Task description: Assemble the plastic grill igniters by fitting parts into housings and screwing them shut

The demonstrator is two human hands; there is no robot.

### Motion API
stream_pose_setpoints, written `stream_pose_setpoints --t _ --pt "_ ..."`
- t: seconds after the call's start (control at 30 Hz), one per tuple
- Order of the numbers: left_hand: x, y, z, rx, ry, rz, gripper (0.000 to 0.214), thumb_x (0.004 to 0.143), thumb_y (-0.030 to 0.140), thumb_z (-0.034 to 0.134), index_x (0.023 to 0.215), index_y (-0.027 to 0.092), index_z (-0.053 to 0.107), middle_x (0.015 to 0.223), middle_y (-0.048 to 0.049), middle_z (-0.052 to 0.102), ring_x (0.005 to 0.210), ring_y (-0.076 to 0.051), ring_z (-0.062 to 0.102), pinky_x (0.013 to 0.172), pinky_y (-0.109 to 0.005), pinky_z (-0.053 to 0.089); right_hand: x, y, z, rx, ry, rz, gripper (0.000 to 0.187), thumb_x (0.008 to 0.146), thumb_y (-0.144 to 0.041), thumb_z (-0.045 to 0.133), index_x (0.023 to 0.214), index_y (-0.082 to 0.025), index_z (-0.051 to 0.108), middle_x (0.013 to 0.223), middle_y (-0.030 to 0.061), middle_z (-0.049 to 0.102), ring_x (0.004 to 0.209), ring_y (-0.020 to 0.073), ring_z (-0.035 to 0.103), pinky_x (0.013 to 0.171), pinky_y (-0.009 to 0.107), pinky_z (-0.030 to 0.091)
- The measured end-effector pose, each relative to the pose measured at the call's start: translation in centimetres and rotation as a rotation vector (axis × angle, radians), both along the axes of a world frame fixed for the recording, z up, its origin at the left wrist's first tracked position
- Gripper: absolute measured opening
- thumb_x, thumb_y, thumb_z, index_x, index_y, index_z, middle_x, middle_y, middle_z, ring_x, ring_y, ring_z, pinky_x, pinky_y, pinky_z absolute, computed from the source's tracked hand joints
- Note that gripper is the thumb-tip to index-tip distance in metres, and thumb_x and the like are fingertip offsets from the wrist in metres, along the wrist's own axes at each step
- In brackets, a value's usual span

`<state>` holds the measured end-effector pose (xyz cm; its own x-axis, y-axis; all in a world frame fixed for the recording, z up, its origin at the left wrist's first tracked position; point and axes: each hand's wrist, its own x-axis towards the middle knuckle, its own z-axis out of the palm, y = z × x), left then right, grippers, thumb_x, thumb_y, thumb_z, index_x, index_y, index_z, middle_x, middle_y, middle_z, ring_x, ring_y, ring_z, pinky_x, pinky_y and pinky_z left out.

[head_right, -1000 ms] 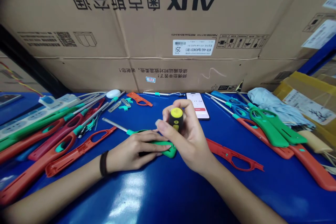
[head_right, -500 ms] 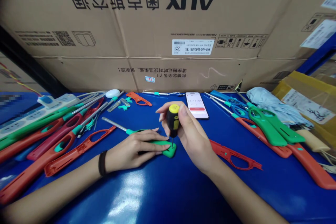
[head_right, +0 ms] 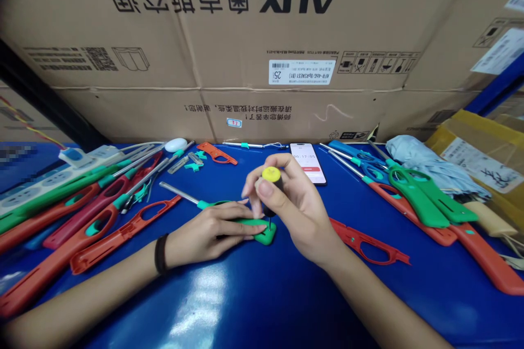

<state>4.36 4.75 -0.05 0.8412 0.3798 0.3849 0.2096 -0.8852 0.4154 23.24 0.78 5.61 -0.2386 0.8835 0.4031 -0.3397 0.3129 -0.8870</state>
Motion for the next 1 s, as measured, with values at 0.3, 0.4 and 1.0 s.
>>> stream_pose_setpoints --t 0.3,0.4,1.0 --pt "0.05 0.00 -0.04 0.005 -0.004 0.000 0.028 0.093 0.020 0.051 0.118 0.022 0.062 0.118 -0.0052 0.065 0.110 -0.017 0.060 0.107 -0.038 0.038 -0.33 -0.06 0.11 0.004 -0.019 -0.040 0.016 0.091 -0.043 0.050 0.092 -0.027 0.051 0.082 -0.0015 0.054 0.062 0.0121 0.050 0.059 0.027 0.043" --pt "0.05 -0.01 -0.02 0.003 -0.014 -0.010 0.027 0.093 0.020 0.050 0.116 0.023 0.063 0.121 -0.0050 0.064 0.112 -0.016 0.059 0.109 -0.038 0.036 -0.33 -0.11 0.06 0.008 0.021 -0.052 0.019 0.087 -0.042 0.058 0.090 -0.028 0.046 0.075 -0.0050 0.051 0.052 0.0091 0.043 0.052 0.024 0.040" --pt "0.03 -0.06 0.00 0.000 0.001 -0.006 0.028 0.092 0.018 0.051 0.116 0.023 0.063 0.118 -0.0039 0.065 0.110 -0.016 0.060 0.109 -0.037 0.036 -0.31 -0.32 0.18 -0.022 -0.006 -0.012 0.014 0.086 -0.037 0.059 0.093 -0.029 0.051 0.087 -0.0018 0.055 0.064 0.0124 0.051 0.058 0.026 0.044"
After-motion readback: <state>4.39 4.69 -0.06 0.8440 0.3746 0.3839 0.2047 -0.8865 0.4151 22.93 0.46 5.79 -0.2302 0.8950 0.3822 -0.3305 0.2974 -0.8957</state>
